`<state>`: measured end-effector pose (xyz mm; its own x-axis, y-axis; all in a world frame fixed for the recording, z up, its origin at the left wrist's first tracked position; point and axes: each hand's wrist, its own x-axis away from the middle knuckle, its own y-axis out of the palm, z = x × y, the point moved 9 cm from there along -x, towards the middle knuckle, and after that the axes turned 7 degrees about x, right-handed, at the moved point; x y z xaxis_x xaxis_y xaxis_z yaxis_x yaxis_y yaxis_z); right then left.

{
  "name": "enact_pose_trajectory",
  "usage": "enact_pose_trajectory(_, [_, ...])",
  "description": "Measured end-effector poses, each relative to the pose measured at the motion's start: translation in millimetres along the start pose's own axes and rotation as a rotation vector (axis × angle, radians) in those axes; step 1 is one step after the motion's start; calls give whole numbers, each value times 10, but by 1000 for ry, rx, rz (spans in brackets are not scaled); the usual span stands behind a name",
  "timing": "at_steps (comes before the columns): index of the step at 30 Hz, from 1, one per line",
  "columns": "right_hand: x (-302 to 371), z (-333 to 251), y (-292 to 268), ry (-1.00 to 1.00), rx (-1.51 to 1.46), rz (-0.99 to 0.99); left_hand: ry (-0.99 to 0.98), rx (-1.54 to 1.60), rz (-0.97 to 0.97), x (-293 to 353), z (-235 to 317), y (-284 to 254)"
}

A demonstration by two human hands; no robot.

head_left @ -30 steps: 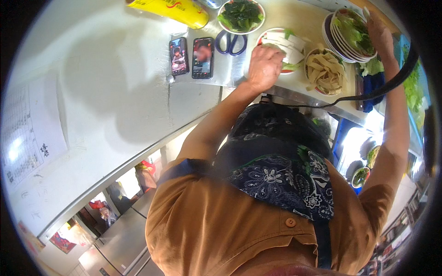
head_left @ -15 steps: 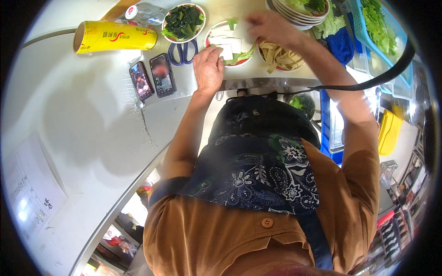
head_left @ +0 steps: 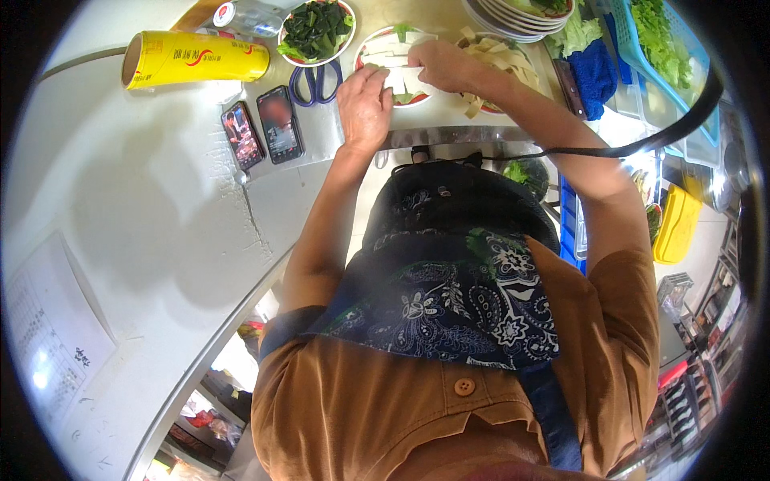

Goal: The person assembles food bowls by placing lettuce leaves, white rectangular slices, and flat pale strips into small bowls. They then add dark green leafy vegetables and arrange the bowls on a tray. The process is repeated for multiple bowls.

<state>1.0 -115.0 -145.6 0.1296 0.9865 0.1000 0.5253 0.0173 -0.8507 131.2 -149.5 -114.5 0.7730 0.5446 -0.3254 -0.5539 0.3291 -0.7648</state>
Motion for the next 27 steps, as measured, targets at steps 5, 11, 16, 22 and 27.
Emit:
enact_pose_trajectory(5, [22,-44,20,1,93,20,-3,-7,0,-9,7,3])
enact_pose_trajectory(11, [73,-88,-27,21,77,81,-6,-10,3,-13,19,20])
enact_pose_trajectory(16, [118,-47,0,104,42,45,-17,-2,-6,-14,14,27])
enact_pose_trajectory(22, [134,-54,-66,121,2,52,-39,8,-38,-10,-4,41])
enact_pose_trajectory(27, [232,108,-385,143,-142,135,-18,-2,-39,-63,18,40])
